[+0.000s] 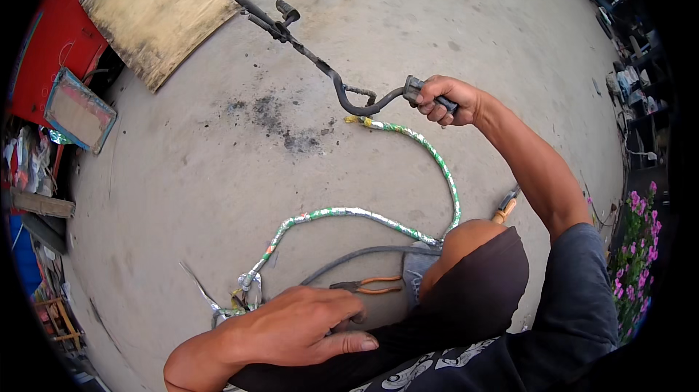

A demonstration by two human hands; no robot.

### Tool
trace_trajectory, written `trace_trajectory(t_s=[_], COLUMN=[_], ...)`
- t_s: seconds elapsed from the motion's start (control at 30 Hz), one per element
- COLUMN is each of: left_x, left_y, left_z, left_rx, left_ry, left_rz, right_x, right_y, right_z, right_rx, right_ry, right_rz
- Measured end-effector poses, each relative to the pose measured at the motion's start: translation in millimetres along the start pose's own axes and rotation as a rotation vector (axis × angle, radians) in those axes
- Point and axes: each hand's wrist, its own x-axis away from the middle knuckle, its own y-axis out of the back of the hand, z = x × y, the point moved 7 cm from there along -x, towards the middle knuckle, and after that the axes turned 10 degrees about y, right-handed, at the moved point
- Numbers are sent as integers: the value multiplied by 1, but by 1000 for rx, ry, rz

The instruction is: The person sits on the ground and uses a welding torch to join parts of a metal frame. They repeatedly position the torch, create welds, and use pliers to adjust the frame during the process.

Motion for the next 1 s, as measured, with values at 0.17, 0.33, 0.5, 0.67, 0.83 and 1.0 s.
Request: trace_trajectory(t_s=[0.17,0.33,0.5,0.67,0.83,1.0], left_x=[0,8,14,17,15,10], left_y=[-3,-5,-7,-8,-5,-2], left_z=[0,-9,-15,-7,-4,3], left_rx=[-4,-11,24,-44,-66,-7], left_ry=[14,21,7,56,80,40], left_rz=[-27,-49,-75,-95,-36,-37], right_x=[2,0,4,20,37,28], right_y=[-3,-9,-6,-1,14,-2], right_z=[-6,-13,-18,5,10,18], right_rx=[-52,-158,-179,357,644,638], right_ry=[1,-8,8,-69,-18,-14], right_rz=[-9,-41,-19,-229,-370,-411])
